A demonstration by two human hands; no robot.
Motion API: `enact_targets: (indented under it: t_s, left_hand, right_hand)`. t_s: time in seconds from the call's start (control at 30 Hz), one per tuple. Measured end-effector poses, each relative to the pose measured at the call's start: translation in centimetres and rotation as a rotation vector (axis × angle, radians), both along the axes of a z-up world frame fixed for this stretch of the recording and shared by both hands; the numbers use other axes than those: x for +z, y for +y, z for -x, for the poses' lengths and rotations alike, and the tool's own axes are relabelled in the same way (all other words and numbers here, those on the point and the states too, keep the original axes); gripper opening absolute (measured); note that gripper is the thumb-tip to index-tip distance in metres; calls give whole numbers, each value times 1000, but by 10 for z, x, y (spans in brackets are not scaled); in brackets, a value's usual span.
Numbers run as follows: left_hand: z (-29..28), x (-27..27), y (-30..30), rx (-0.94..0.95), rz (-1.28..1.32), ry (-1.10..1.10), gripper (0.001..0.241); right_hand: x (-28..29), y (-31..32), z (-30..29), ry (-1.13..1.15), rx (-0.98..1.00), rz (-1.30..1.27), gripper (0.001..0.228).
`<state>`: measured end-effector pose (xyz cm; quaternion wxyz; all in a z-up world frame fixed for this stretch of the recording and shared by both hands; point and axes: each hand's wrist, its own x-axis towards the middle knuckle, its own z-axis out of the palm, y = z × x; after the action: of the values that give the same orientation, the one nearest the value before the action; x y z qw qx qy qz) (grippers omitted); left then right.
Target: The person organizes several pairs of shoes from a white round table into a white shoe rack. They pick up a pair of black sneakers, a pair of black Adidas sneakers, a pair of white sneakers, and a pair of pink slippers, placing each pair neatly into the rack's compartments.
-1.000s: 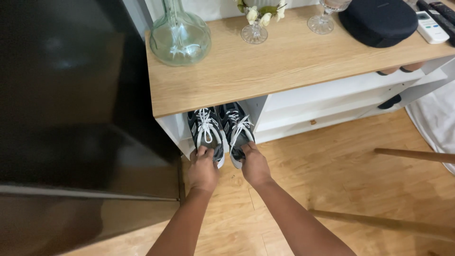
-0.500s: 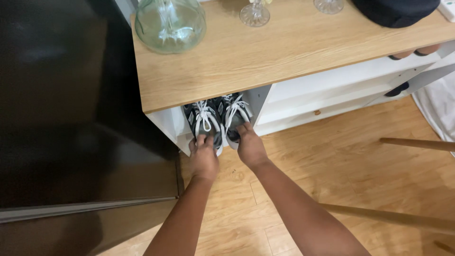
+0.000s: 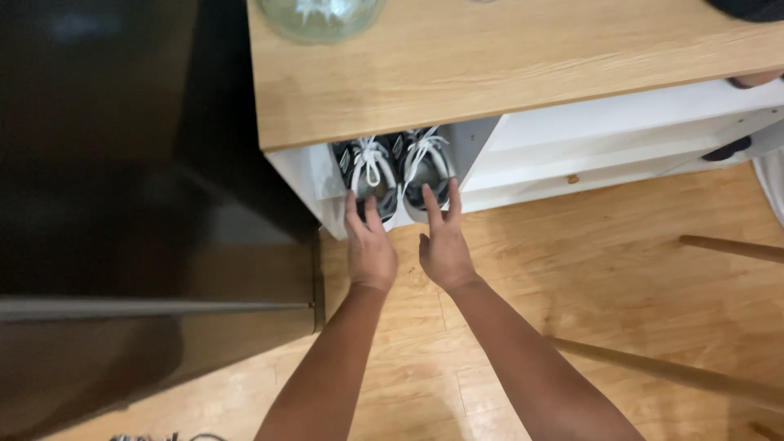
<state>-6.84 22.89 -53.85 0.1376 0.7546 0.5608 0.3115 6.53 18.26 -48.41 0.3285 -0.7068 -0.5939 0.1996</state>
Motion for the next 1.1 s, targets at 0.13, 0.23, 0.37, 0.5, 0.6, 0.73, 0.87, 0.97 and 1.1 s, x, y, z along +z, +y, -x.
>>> enact_targets:
  t_s: [0.13,0.23,0.37,0.5,0.6,0.73,0.87,0.97,1.1]
  left_hand:
    - [1,-33,-26,-56,-10,-145,45]
    - [3,-13,-40,-95,-48,97,48]
    - [6,4,-47,-160,142,410,77]
    - [8,5,-41,-203,180,575,91]
    - [3,23,-33,-217,252,561,92]
    - [-3,19,-25,-204,293,418,88]
    - [-6,15,-15,-232,308,542,88]
    - [-9,25,-3,-246,373,645,91]
    - [-9,55,11,-248,533,721,101]
  right_hand:
    - [-18,-17,6,72,-8,49,88]
    - [-36,-23,7,40,31,-23,86]
    - [-33,-22,11,-32,20,-57,87]
    - [-29,-12,6,-118,5,-62,92]
    - [-13,-6,4,-131,-2,95,95]
    - [-27,-1,0,-181,35,104,101]
    - [-28,9,-3,-211,12,163,108]
    - [-21,16,-5,-236,-12,237,111]
    - [-27,22,-11,-257,3,262,111]
